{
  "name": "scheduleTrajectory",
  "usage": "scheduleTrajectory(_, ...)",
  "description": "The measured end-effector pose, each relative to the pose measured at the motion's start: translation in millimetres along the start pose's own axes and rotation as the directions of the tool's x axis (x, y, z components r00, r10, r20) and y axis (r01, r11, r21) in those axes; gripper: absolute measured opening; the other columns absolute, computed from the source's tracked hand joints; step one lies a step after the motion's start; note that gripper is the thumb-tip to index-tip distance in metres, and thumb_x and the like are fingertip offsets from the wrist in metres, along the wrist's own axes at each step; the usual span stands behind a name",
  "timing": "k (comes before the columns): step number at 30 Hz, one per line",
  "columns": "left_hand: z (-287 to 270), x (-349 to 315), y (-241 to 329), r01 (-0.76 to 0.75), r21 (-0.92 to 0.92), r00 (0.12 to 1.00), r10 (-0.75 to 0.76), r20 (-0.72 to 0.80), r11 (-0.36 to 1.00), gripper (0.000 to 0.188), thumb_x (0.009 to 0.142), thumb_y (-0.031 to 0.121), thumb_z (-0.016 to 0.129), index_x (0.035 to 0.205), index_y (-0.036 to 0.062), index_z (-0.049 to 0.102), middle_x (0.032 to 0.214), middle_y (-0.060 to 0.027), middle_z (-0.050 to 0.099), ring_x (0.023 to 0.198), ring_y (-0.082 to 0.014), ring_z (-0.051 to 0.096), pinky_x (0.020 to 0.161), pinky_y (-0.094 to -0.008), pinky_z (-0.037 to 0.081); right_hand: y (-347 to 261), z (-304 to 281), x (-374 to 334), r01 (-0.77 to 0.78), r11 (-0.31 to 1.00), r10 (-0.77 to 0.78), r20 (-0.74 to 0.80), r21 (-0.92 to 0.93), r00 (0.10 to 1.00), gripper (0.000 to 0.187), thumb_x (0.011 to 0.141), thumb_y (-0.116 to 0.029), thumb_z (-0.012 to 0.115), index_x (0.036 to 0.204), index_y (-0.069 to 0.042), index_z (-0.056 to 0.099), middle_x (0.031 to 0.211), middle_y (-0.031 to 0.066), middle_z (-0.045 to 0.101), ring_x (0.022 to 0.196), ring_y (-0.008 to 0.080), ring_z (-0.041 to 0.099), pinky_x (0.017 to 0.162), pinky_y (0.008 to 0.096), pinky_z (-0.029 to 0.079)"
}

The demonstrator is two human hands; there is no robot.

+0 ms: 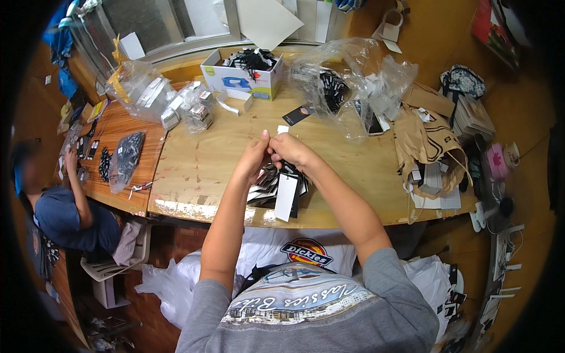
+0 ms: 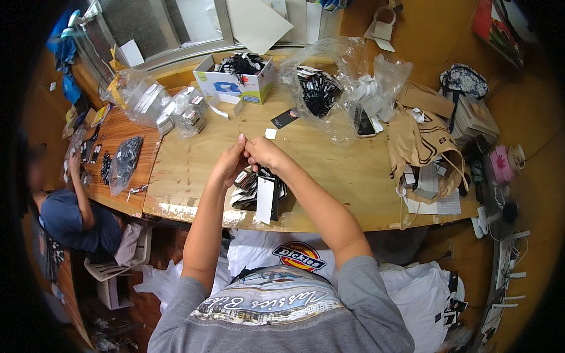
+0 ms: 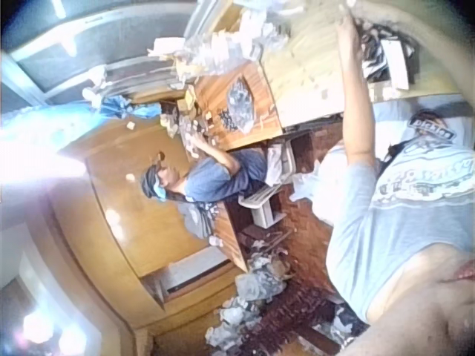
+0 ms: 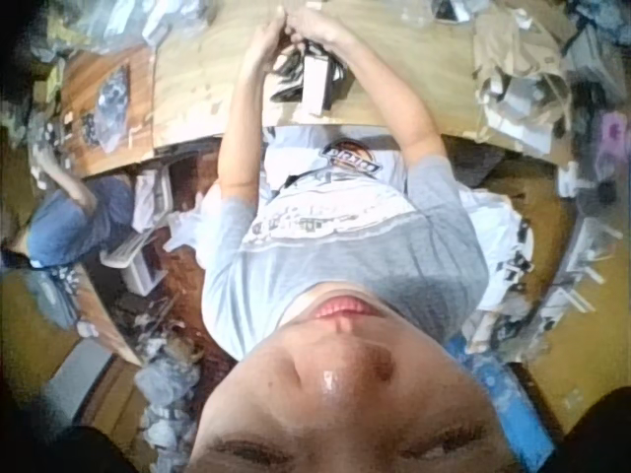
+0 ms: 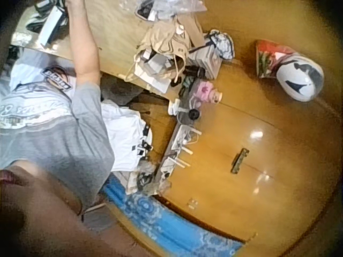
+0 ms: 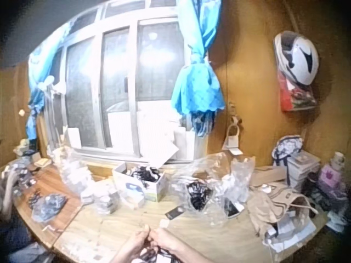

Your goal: The person sits at a cluttered table and organizes a large pile of black and white product tags. They pick up tags, separate them, and place them into a clear plastic bag, then transfer the bag into a cardboard box.

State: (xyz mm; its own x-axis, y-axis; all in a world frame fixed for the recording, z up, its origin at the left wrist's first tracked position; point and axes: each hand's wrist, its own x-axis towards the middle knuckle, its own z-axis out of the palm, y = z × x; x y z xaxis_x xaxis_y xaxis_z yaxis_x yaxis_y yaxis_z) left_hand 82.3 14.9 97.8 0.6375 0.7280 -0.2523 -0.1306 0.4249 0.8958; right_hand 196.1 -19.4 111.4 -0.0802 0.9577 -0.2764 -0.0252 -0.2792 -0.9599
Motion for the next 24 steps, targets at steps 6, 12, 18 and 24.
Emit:
scheduleTrajectory(6, 9, 7, -2, 0.169, -0.363, 0.979, -0.114, 0.168, 0.916, 0.027, 0.087, 0.027, 0.028, 0.076, 0.0071, 0.043, 0.089, -0.0115, 0.055, 0.055, -0.0232, 0.054, 0.043, -0.0394, 0.047, 19, -4, -5, 0.009, 0.992, -0.004, 0.04, -0.129, 0.999, 0.028, 0.084, -0.019, 0.036, 0.061, -0.003, 0.041, 0.049, 0.0017, 0.039, 0.035, 0.0101, 0.038, 0.032, 0.0229, 0.034)
scheduleTrajectory(12, 16, 19, -19, 0.074, -0.579, 0.992, -0.12, -0.041, 0.812, 0.021, 0.087, 0.023, 0.026, 0.079, 0.0095, 0.04, 0.09, -0.0081, 0.054, 0.088, -0.027, 0.053, 0.042, -0.0439, 0.048, 29, -11, -3, 0.056, 0.963, -0.066, -0.03, -0.265, 0.997, 0.033, 0.082, -0.021, 0.036, 0.061, 0.002, 0.047, 0.049, 0.0095, 0.049, 0.039, 0.0163, 0.048, 0.039, 0.0291, 0.039)
scheduleTrajectory(18, 9, 17, -19, -0.324, -0.341, 0.946, 0.31, -0.096, 0.883, 0.025, 0.087, 0.024, 0.034, 0.071, 0.0067, 0.04, 0.051, -0.0023, 0.038, 0.073, -0.0192, 0.053, 0.073, -0.0278, 0.039, -8, -63, -24, 0.458, 0.751, -0.498, 0.046, -0.475, 0.866, 0.021, 0.075, -0.021, 0.05, 0.083, -0.004, 0.06, 0.07, 0.0127, 0.059, 0.062, 0.0211, 0.056, 0.062, 0.0279, 0.043)
scheduleTrajectory(24, 30, 5, 3, -0.367, -0.273, 0.93, 0.362, -0.068, 0.889, 0.027, 0.087, 0.029, 0.032, 0.07, 0.0095, 0.037, 0.046, 0.0029, 0.029, 0.041, -0.0077, 0.028, 0.051, -0.0224, 0.035, -17, -211, 46, -0.095, 0.523, -0.561, -0.426, -0.847, 0.709, 0.022, 0.067, -0.003, 0.052, 0.088, -0.006, 0.054, 0.077, 0.0138, 0.056, 0.072, 0.0258, 0.055, 0.065, 0.0324, 0.043)
